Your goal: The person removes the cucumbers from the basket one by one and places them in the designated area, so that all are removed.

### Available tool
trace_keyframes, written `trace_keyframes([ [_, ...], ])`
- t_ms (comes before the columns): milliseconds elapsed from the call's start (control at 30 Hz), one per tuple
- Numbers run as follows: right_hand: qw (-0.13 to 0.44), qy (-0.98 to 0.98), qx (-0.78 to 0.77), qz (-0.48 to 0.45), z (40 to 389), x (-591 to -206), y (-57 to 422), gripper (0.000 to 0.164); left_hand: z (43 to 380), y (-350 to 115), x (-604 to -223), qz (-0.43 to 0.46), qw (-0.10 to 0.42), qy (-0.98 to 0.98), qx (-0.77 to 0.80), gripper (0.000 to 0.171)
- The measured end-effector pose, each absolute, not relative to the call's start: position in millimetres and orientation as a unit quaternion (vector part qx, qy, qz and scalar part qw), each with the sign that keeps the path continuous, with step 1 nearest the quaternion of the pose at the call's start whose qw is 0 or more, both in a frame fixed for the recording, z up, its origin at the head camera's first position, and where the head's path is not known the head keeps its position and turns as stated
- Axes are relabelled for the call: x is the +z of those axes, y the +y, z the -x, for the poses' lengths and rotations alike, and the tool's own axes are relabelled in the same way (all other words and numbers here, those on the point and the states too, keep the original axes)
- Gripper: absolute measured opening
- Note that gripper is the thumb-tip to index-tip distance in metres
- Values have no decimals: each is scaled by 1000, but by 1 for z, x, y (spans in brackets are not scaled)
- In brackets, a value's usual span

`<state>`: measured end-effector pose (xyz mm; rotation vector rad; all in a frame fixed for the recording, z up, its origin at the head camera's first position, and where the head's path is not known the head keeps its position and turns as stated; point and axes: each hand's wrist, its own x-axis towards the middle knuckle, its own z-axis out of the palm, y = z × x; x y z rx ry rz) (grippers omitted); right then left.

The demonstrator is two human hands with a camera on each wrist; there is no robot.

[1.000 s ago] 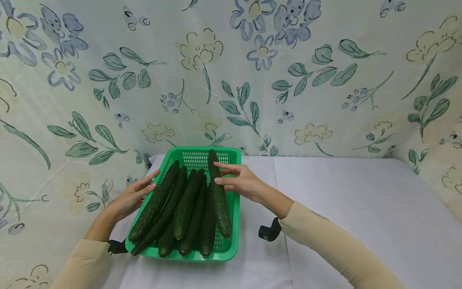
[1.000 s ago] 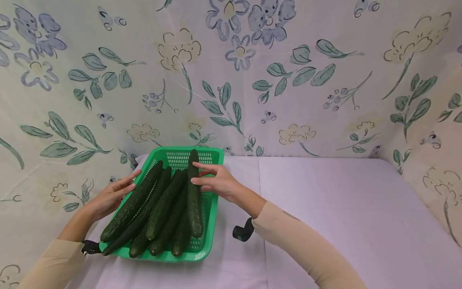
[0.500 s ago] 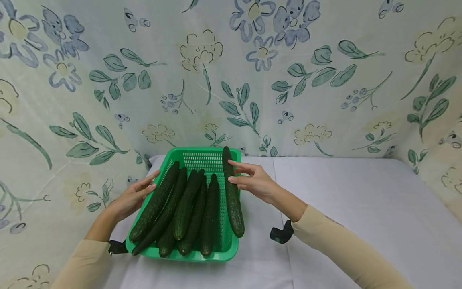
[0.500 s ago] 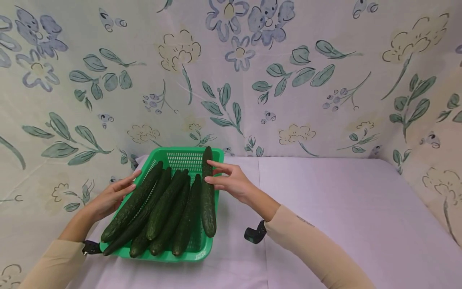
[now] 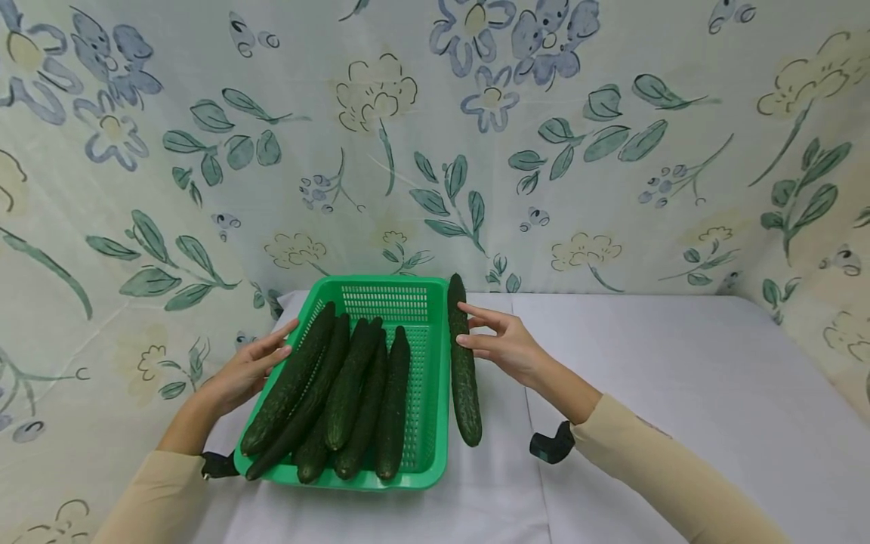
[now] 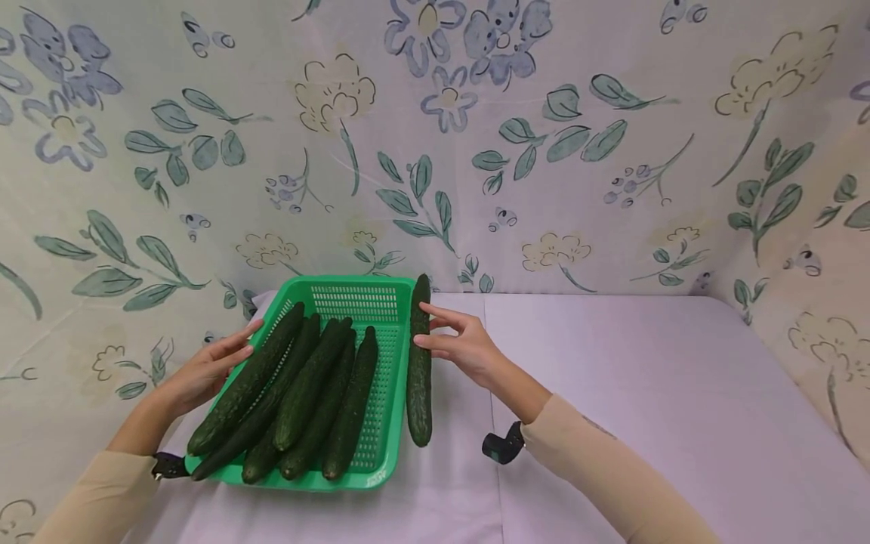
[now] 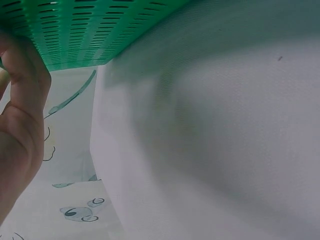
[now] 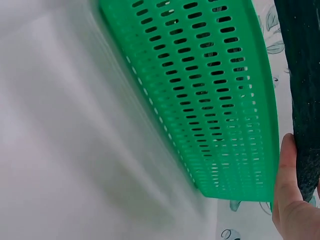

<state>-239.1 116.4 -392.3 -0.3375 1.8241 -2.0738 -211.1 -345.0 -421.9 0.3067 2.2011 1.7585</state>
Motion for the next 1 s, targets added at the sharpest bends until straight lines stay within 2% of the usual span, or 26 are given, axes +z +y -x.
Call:
trace_keyframes([
  [500,166,672,-719,67,237,-419,138,68,211,-345,-421,-105,156,768,612,59],
  [1000,153,702,-694,48,233,-439,140,67,211,-347,-424,-112,154,762,619,58],
])
